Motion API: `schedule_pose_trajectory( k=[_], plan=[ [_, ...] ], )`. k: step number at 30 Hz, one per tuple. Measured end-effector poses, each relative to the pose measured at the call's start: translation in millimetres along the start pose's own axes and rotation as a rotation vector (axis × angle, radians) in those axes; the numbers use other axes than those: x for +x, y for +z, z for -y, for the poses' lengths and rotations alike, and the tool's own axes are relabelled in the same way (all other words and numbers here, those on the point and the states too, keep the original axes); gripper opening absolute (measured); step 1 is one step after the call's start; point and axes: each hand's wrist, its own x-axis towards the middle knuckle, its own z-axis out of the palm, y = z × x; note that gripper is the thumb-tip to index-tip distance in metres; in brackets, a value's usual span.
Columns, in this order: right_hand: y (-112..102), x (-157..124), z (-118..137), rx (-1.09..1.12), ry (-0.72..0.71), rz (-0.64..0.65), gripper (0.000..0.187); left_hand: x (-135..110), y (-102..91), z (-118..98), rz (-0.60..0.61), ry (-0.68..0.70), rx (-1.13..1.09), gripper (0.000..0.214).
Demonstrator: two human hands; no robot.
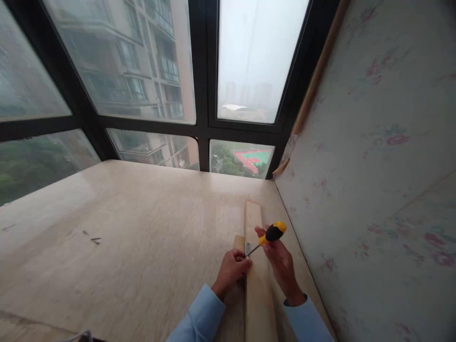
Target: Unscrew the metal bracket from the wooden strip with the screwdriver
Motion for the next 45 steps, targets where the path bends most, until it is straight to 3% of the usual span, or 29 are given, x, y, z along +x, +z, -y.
schedule_pose_trajectory(
  k=[3, 6, 10, 14, 17, 20, 23, 30, 34, 38, 42, 45],
  plan=[
    [2, -2, -8, -0.049, -0.051, 0.000, 0.050, 0, -0.6, 0, 0.008, 0.000, -0.009, 0.031],
    [3, -1, -23, -0.119, -0.075, -0.143, 0.054, -1, -0.9, 0, 0.010, -0.003, -0.009, 0.034],
    [7, 0, -23, 0.011, -0.029, -0.289, 0.045, -1, -0.4, -1, 0.002, -0.011, 0.010, 0.032],
    [10, -2, -6, 0.102, -0.015, -0.131, 0.031, -1, 0.2, -1, 0.006, -0.017, -0.002, 0.028],
    [8, -5, -8, 0.031, -0.045, -0.034, 0.044, -1, -0.2, -1, 0.007, -0.017, -0.001, 0.030],
    [5, -6, -24, -0.101, -0.089, -0.093, 0.056, -1, -1.2, 1, 0.005, -0.007, 0.005, 0.034],
    [3, -5, -36, -0.224, -0.065, -0.175, 0.051, -1, -1.9, 2, 0.006, -0.001, 0.003, 0.034],
    [1, -2, -21, -0.364, -0.062, -0.217, 0.040, 0, -0.8, 2, -0.006, -0.005, 0.033, 0.030],
    [0, -4, -13, -0.325, -0.031, -0.084, 0.026, -1, -0.6, 1, 0.004, 0.004, 0.044, 0.030],
    [4, -7, -11, -0.273, -0.032, 0.066, 0.028, 1, -1.2, 3, -0.002, -0.002, 0.034, 0.034],
    [8, -7, -20, -0.235, -0.088, 0.045, 0.037, 1, -1.5, 5, 0.010, 0.006, 0.018, 0.035],
    [6, -6, -30, -0.308, -0.121, -0.069, 0.042, 1, -1.5, 5, 0.012, 0.025, 0.035, 0.031]
  ],
)
